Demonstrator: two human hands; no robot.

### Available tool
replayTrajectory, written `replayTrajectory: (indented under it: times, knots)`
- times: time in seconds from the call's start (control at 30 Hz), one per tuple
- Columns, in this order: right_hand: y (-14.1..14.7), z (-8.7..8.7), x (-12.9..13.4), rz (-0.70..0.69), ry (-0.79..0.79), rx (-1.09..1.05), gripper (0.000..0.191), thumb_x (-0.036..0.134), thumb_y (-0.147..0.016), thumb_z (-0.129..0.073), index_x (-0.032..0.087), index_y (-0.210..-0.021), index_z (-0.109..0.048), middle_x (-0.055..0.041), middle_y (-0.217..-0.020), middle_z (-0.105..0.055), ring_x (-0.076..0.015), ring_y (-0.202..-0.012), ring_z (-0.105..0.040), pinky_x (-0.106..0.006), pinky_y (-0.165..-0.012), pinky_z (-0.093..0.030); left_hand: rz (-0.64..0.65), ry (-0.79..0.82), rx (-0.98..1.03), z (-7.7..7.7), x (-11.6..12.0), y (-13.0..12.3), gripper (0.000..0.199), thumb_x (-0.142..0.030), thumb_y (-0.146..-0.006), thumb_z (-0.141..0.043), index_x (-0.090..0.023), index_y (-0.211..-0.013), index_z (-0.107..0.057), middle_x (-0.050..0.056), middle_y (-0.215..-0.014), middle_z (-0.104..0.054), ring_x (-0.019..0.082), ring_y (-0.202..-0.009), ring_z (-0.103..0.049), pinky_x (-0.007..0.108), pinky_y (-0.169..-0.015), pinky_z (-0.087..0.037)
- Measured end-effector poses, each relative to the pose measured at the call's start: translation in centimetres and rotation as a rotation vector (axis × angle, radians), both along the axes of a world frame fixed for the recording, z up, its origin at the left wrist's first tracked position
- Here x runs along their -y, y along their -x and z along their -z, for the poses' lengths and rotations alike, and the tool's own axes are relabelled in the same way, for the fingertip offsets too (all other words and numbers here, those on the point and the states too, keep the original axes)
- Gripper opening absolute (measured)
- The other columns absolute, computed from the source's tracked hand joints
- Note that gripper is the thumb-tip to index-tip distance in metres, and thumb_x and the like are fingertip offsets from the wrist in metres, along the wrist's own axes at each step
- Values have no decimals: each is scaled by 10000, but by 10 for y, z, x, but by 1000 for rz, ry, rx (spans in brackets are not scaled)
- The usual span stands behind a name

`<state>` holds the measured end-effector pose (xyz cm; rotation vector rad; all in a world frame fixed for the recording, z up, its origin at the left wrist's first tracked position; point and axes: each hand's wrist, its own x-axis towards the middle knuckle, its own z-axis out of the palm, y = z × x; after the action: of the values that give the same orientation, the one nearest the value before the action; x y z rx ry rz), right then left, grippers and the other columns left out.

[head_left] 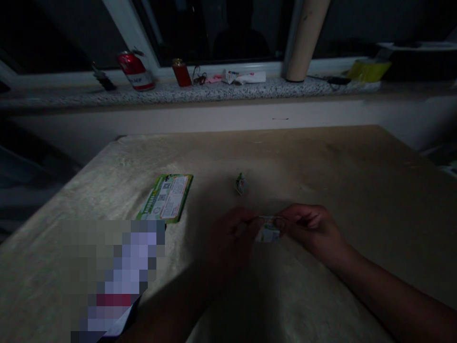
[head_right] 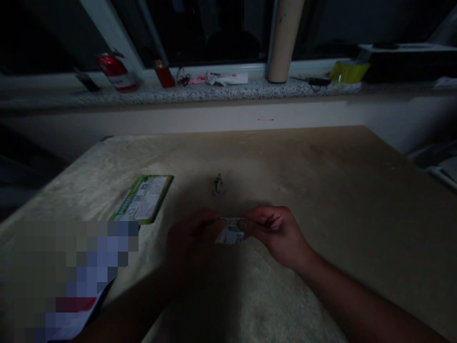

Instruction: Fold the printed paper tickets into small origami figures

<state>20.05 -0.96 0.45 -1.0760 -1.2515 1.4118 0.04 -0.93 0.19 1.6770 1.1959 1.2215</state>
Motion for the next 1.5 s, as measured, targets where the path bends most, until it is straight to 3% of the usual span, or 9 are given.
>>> replayTrajectory:
  times: [0.1,0.17,0.4,0.57,0.9,1.03,1.17,1.3,1.5]
  knots:
    - [-3,5,-4,7,58,-15,188,335,-739,-883,179,-783,-787,-37,-695,-779,-145,-579,-700,-246,-563,-582,11,228,45,4,-5,0,112,-277,-831,-722,-181,-784,-753,6,-682,-715,143,-607,-644,242,-563,-509]
    - [-4,8,-6,3,72,-33,192,350,-761,-867,183,-814,-788,-39,-724,-785,-147,-605,-707,-249,-584,-584,3,298,95,5,-6,-1,111,-287,-819,-736,-182,-798,-765,11,-702,-737,145,-619,-661,242,-574,-519]
    - [6,12,0,-183,74,-87,226,393,-846,-795,181,-922,-810,-40,-784,-779,-131,-679,-703,-240,-644,-591,-28,251,151,7,0,-4,125,-310,-828,-748,-186,-825,-768,16,-719,-749,154,-642,-681,254,-595,-538]
    - [8,5,1,-234,55,-54,240,413,-861,-777,176,-874,-814,-30,-739,-764,-106,-592,-664,-206,-572,-572,24,225,183,8,4,-4,122,-312,-868,-726,-200,-835,-762,17,-729,-750,161,-666,-686,273,-618,-550]
    - [-2,-3,1,-341,71,-33,264,414,-929,-697,167,-920,-792,-62,-839,-788,-166,-738,-749,-300,-716,-641,4,268,273,10,1,-2,84,-275,-834,-748,-192,-832,-761,10,-712,-756,148,-634,-688,259,-594,-554]
    - [-2,-1,-1,-345,55,-7,305,429,-929,-692,153,-820,-758,-59,-774,-766,-152,-662,-719,-279,-641,-623,31,364,351,7,-3,-3,126,-291,-805,-763,-172,-789,-728,9,-669,-736,139,-596,-677,248,-574,-547]
    - [-2,3,1,-292,68,-77,324,417,-937,-687,154,-1126,-684,-14,-667,-729,-120,-518,-653,-239,-515,-563,56,496,374,4,-7,-5,192,-296,-744,-793,-162,-723,-658,-3,-611,-682,130,-541,-634,249,-545,-521]
    - [-6,5,4,-261,91,-129,480,385,-932,-697,190,-1326,-505,46,-572,-685,-104,-422,-591,-205,-448,-490,193,500,524,8,-5,-5,247,-289,-754,-795,-198,-865,-594,-47,-635,-637,111,-533,-593,236,-536,-497]
    - [-7,7,3,-285,110,-159,390,395,-927,-696,224,-1231,-521,55,-573,-681,-101,-393,-563,-188,-417,-433,227,549,607,12,-6,-6,181,-258,-717,-783,-197,-793,-632,-18,-666,-629,119,-562,-570,229,-512,-453]
